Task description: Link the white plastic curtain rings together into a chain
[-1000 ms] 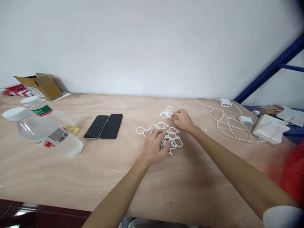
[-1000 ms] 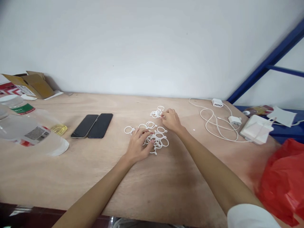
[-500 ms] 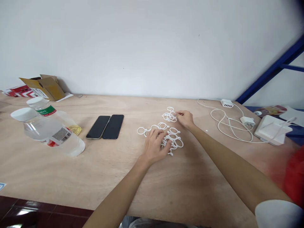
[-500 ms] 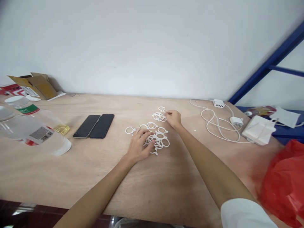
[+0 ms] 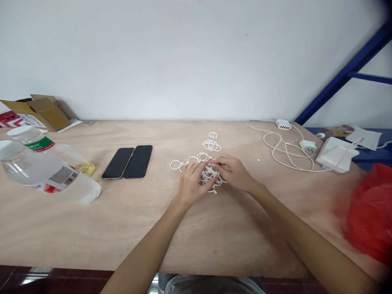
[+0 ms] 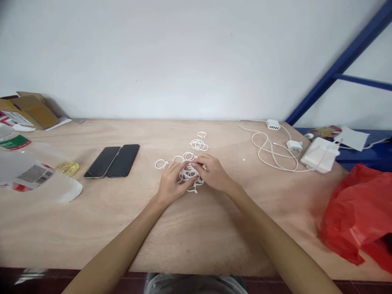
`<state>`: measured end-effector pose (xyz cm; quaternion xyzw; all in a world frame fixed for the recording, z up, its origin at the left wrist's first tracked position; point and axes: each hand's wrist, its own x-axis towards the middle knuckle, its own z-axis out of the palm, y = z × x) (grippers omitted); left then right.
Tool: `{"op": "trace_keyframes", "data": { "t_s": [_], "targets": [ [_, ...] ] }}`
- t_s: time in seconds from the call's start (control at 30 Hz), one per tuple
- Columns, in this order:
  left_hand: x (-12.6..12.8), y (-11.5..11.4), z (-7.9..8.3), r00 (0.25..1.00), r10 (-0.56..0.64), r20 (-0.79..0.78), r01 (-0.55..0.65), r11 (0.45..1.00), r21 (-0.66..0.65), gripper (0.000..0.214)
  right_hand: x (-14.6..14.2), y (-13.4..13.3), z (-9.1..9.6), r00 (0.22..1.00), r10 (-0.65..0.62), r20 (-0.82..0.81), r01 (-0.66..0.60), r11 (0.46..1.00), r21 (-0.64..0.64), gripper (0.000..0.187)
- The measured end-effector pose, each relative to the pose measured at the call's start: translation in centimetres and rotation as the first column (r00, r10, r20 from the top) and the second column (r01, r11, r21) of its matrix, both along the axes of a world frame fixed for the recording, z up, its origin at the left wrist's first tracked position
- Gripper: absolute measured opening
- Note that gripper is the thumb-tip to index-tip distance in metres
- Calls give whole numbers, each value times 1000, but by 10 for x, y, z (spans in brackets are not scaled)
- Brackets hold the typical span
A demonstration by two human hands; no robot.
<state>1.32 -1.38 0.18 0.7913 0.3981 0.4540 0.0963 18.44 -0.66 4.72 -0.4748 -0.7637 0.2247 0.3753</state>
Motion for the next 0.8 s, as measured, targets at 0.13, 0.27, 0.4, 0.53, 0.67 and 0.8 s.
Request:
{"op": "trace_keyframes", "data": {
  "t_s": [0.13,0.27,0.4,0.53,0.67,0.8],
  "targets": [
    [-1,1,2,1000,-5,-1,5,999,-35,39,-5,-5,-4,935,-112,-337,29,970,-242,20],
    [-2,1,2,1000,15,25,-14,998,-53,32,-5,-8,-18,744,-164,-648,-192,876,-442,28],
    [-2,1,0,995,-31,96,38,997,-70,33,-7,-10,-28,650,-177,-739,-249,869,-428,26],
    [-2,0,2,988,-65,142,83,989,-126,28,-7,-8,-31,663,-185,-725,-209,885,-416,17],
    [-2,1,4,985,-66,158,98,975,-200,24,-5,-5,-30,704,-170,-690,-182,895,-406,16],
    [-2,2,1,986,-17,163,54,973,-226,32,5,8,-29,785,-141,-604,-177,882,-436,29]
  ]
}}
